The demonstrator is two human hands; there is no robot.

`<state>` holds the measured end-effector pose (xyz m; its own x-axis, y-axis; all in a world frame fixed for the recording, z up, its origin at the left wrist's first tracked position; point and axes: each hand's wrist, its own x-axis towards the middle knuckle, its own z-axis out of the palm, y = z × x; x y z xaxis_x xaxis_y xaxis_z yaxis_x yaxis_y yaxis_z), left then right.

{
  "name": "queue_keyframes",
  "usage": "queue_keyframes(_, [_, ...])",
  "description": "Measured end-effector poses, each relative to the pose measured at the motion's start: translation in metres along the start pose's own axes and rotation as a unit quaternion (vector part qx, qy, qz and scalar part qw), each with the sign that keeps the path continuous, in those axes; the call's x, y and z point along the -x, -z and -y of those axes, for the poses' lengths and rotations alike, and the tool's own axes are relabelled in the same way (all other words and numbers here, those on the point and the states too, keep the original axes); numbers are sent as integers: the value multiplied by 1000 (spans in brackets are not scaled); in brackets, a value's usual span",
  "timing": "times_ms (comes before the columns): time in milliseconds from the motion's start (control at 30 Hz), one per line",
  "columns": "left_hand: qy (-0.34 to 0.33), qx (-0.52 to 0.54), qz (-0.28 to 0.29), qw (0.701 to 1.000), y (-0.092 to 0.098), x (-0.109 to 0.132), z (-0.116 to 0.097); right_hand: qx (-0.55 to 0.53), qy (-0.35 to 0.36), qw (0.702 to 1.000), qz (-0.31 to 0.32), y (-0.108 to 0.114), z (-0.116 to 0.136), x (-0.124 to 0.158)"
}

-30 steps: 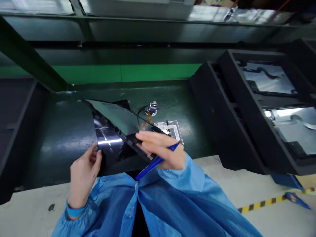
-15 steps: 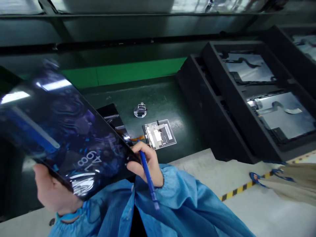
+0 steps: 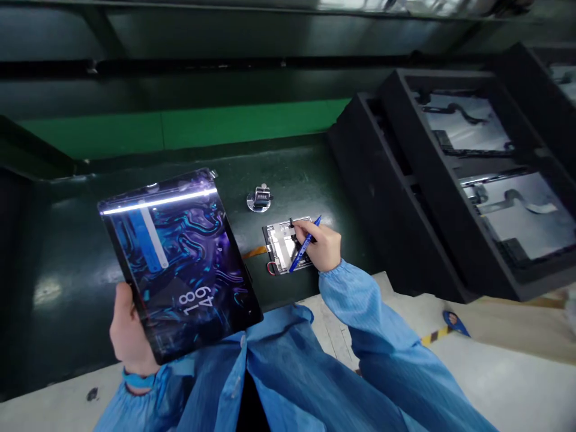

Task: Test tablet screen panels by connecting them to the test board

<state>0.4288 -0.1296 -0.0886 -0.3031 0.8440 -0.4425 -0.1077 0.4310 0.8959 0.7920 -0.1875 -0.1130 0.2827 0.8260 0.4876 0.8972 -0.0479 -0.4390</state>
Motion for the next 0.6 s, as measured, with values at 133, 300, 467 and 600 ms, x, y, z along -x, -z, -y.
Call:
queue_keyframes(133, [165,265,55,948,-27,25,-19,-25,33,999,-15,11,22,-3])
queue_keyframes(300, [182,319,80,927,-45,45,-27,-163,195,966,39,18,80,-7])
queue_keyframes(467, [218,306,160,913,-49,55,-31,-177,235,949,114,12,122,-5])
queue_keyframes(600, [248,272,165,915,-50,59,-32,-274,281,914,102,23,125,-13])
